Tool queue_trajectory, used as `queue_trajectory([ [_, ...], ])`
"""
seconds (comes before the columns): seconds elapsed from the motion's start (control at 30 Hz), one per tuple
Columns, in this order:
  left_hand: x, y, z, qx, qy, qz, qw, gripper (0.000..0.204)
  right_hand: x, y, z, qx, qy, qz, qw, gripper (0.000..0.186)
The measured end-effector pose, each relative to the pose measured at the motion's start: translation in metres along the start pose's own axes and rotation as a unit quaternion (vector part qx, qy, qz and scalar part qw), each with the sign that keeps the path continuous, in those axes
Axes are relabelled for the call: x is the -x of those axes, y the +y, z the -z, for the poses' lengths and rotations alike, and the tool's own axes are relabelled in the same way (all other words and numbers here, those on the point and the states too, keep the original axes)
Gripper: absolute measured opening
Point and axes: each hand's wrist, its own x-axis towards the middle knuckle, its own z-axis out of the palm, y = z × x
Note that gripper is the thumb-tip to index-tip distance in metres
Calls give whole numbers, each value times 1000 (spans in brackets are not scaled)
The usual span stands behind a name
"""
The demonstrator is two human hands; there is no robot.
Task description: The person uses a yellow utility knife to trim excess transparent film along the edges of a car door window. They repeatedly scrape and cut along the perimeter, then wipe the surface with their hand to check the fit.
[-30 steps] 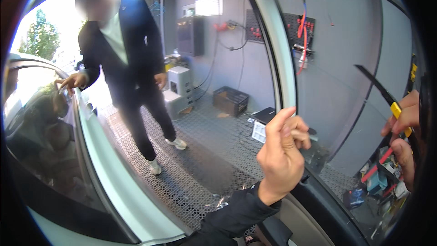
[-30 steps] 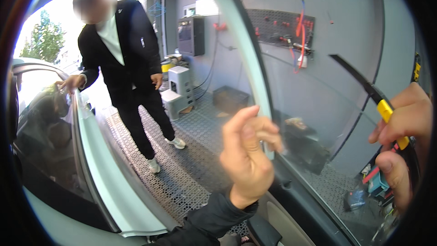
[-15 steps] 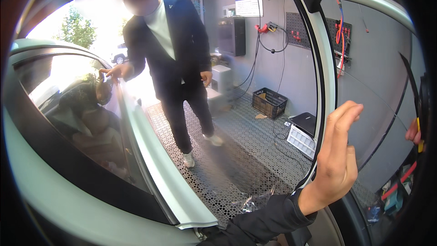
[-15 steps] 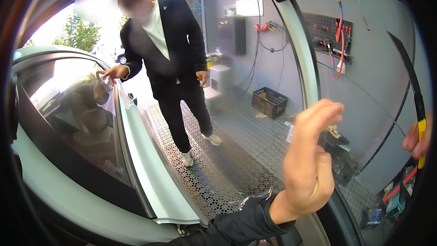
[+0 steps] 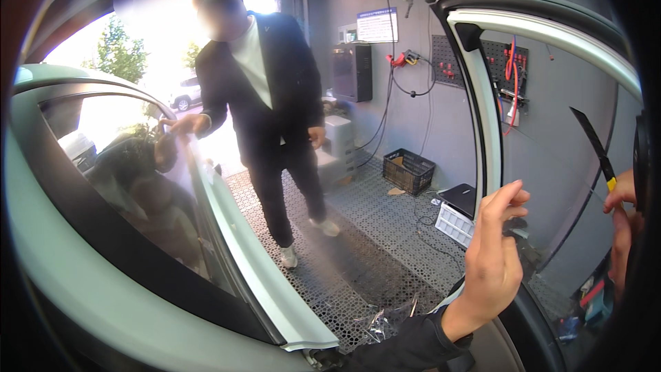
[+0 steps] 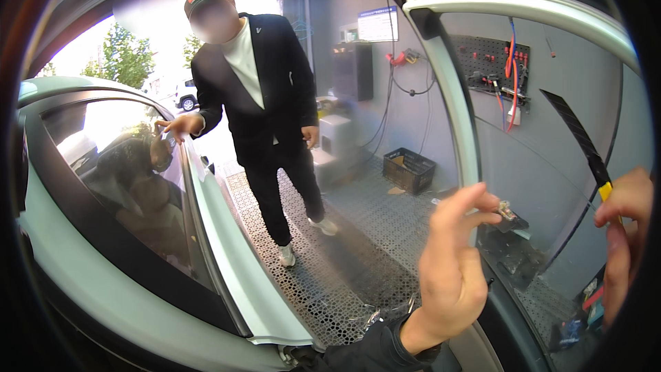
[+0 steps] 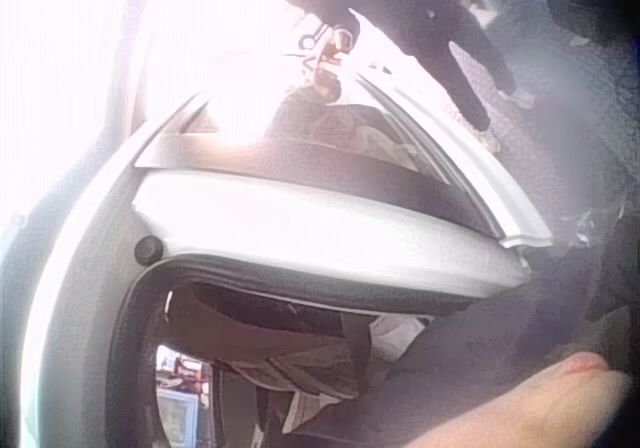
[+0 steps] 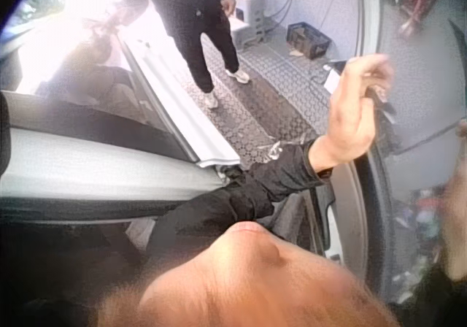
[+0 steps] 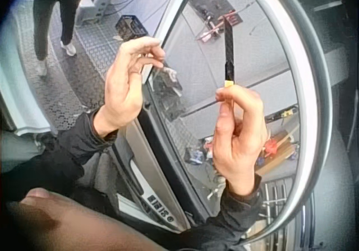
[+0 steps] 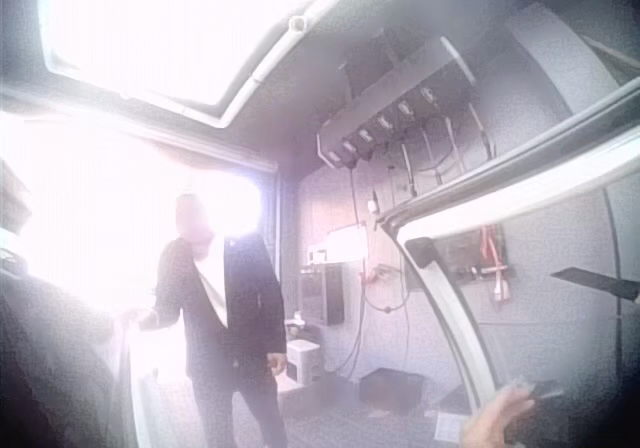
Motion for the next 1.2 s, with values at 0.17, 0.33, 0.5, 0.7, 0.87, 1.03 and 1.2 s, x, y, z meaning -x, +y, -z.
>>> queue_trajectory([
  [0.17, 8, -18, 4, -58, -16, 40, 997, 70, 4, -7, -12, 47, 38, -61, 996, 27],
  [0.33, 7, -33, -1, -55, 34, 45, 997, 55, -7, -9, -10, 130, -10, -11, 991, 30],
  [0.5, 2, -36, 0, -134, -16, -43, 990, 53, -5, -30, -9, 263, -69, -54, 961, 20],
  [0.7, 8, -50, -5, -191, -100, -83, 973, 57, 1, -33, -28, 366, -52, -17, 929, 28],
  [0.87, 5, -66, -12, -222, -119, -124, 960, 62, 2, -26, -35, 393, -39, 14, 918, 33],
  [1.03, 5, -73, -6, -233, -112, -130, 957, 67, 3, -22, -44, 418, -46, 32, 906, 33],
  [1.2, 6, -75, 1, -257, -110, -157, 947, 70, 4, -26, -53, 449, -57, 36, 891, 32],
])
